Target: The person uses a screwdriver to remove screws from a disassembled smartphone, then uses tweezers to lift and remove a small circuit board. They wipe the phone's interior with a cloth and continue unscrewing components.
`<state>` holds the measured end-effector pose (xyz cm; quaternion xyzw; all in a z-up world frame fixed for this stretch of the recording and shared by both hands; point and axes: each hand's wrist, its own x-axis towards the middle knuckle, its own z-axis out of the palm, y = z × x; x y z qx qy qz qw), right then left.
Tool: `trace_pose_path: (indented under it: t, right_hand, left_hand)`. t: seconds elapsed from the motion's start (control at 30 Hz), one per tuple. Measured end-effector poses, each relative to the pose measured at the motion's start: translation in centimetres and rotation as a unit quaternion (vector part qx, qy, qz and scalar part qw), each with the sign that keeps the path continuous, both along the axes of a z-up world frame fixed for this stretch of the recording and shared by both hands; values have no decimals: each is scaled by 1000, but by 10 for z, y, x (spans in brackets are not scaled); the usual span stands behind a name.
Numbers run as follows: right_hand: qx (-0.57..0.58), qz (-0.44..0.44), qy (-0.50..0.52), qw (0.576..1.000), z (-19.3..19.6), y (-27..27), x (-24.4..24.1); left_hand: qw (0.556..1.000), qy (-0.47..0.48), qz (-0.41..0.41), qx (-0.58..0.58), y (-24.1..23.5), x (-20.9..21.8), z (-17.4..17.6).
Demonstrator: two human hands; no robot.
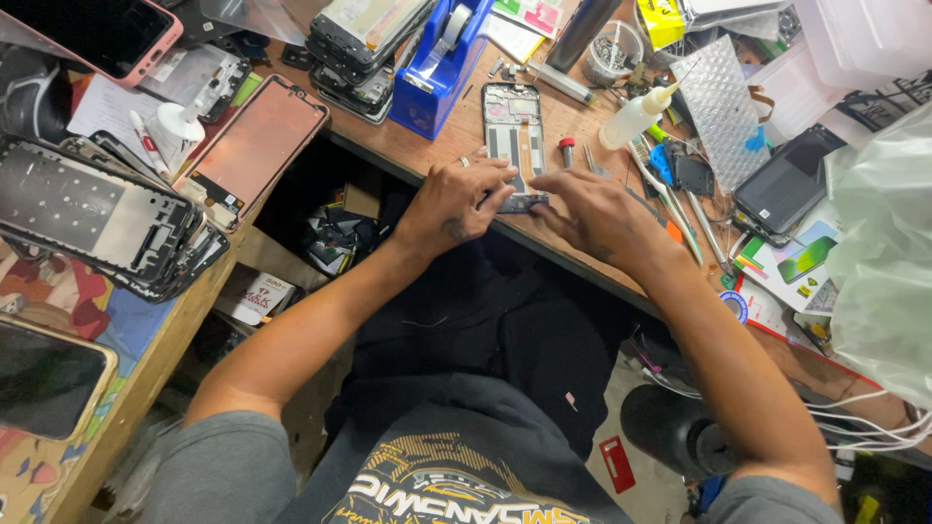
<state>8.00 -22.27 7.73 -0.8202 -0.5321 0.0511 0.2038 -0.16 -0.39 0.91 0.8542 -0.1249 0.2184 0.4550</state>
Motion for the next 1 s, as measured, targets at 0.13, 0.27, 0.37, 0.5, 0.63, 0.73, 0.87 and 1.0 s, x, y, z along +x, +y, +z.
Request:
trace_pose_path:
  t: [0.13, 0.27, 0.37, 0.5, 0.63, 0.73, 0.87, 1.0]
  right_hand:
    - [104, -4, -53, 993, 4, -15, -1]
    - [51, -43, -17, 998, 9, -17, -6]
    - [7, -59, 15, 998, 9, -11, -7]
    - [-13, -26, 5, 1000, 10, -1, -1]
    - [-42, -53, 101, 993, 8, 5, 9]
    - [-78, -57, 137, 986, 9, 9, 15]
    - [-157, -56, 115, 979, 16, 20, 28]
    - [-217, -88, 115, 965, 16, 31, 30]
  left_hand:
    - [999, 38, -1, -34, 2, -3, -2]
    - [1000, -13, 2, -15, 1, -3, 2]
    - [999, -31, -10, -10, 1, -2, 4]
    - [1000, -8, -16, -16, 3, -1, 5]
    - [999, 17, -20, -28, 2, 0, 2]
    - [1000, 2, -14, -21, 0, 0, -1]
    - [999, 13, -9, -29, -2, 0, -2]
    - [998, 49, -8, -50, -2, 0, -1]
